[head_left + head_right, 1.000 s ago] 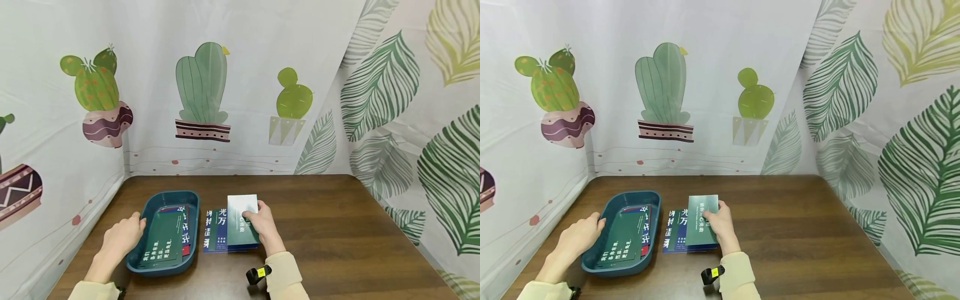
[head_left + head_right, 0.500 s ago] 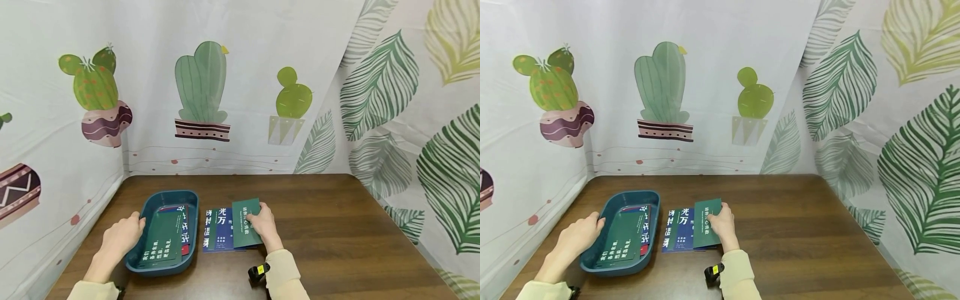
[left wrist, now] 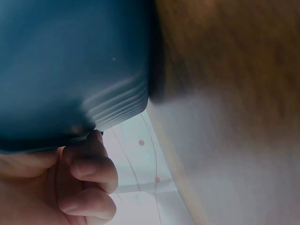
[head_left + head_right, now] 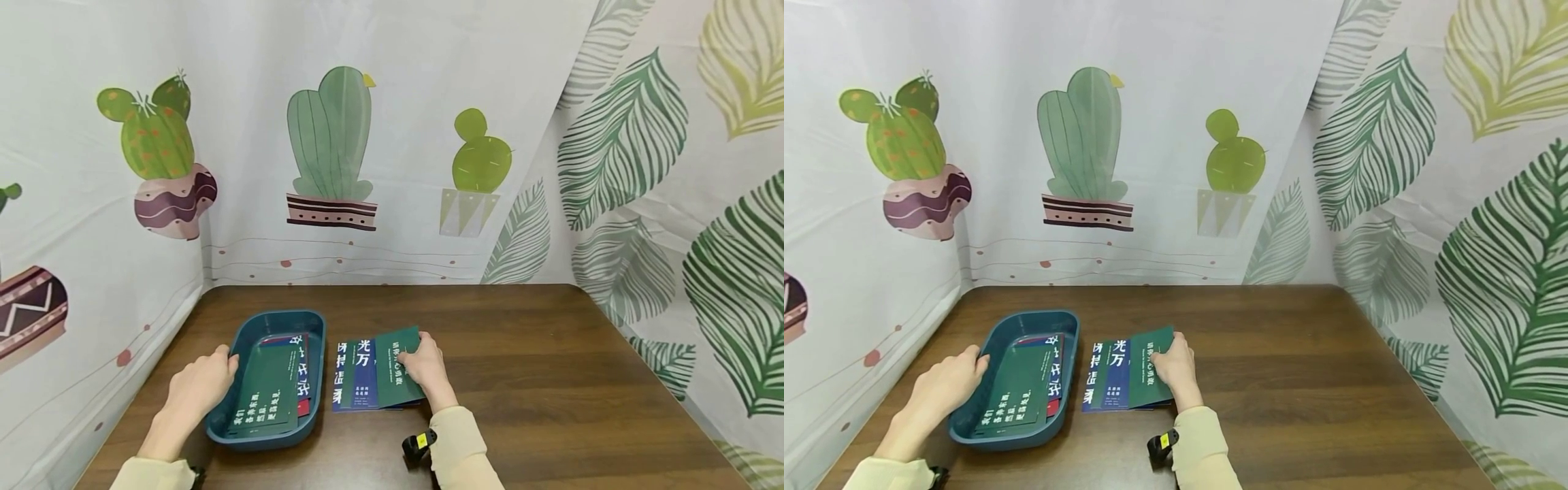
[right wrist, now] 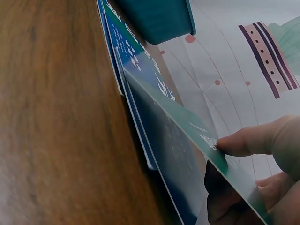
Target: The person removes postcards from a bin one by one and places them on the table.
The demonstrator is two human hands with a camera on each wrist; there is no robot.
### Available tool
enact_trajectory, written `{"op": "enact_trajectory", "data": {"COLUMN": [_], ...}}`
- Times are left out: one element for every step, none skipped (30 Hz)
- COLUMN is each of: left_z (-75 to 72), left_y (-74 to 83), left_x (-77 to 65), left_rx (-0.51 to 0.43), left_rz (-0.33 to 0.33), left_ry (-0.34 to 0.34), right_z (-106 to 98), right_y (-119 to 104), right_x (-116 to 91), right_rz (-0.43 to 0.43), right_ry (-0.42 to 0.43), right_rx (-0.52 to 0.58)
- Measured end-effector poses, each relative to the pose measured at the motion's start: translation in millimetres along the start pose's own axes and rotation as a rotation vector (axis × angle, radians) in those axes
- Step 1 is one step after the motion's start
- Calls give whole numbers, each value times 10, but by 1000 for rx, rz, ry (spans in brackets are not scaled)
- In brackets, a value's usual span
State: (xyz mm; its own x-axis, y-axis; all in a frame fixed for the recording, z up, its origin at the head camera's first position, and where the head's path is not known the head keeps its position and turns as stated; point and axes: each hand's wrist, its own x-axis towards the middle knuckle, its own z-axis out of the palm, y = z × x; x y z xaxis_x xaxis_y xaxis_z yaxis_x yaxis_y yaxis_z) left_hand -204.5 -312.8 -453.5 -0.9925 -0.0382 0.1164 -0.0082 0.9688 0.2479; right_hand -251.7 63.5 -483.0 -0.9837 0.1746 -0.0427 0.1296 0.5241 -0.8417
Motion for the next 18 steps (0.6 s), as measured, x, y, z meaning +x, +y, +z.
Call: {"op": "enact_trajectory", "data": {"left_z": [0,1,0,0,0,2,2,-1,1,1,1,3,1,2,3,1,0,0], "left_y": [-1,-2,-3,-3,-3,-6,-8,-8,-11,-13,-15,-17,-17,-18,-18,-15,-12,-8], "left_x": [1,1,2,2,2,1,2,1,1,-1,-2,-3,-3,-5,-7,-9,-11,-13], "left_rx": [0,1,1,1,2,3,4,4,5,6,6,5,4,2,0,-2,-4,-5], "left_rz": [0,0,-2,-4,-7,-9,-12,-16,-18,-19,-20,-20,-21,-21,-20,-19,-18,-19], "left_ry": [2,3,4,4,4,5,3,0,-1,-2,-3,-4,-7,-10,-13,-16,-19,-22], "right_z": [1,3,6,9,12,15,17,20,20,20,19,19,18,18,18,18,19,20], "right_y": [-3,-3,-4,-2,0,2,6,9,11,12,12,13,12,12,13,13,14,14], "right_x": [3,5,7,9,9,8,5,1,-3,-7,-8,-9,-9,-8,-5,-2,2,2], "right_rz": [-1,2,4,6,9,9,6,8,7,5,2,-2,-4,-5,-7,-12,-19,-23], "right_ry": [5,7,10,13,15,17,18,17,16,14,13,10,4,1,-3,-5,-5,-9], "right_rx": [0,4,6,7,8,6,2,-1,-5,-8,-10,-13,-14,-18,-24,-36,-49,-62]}}
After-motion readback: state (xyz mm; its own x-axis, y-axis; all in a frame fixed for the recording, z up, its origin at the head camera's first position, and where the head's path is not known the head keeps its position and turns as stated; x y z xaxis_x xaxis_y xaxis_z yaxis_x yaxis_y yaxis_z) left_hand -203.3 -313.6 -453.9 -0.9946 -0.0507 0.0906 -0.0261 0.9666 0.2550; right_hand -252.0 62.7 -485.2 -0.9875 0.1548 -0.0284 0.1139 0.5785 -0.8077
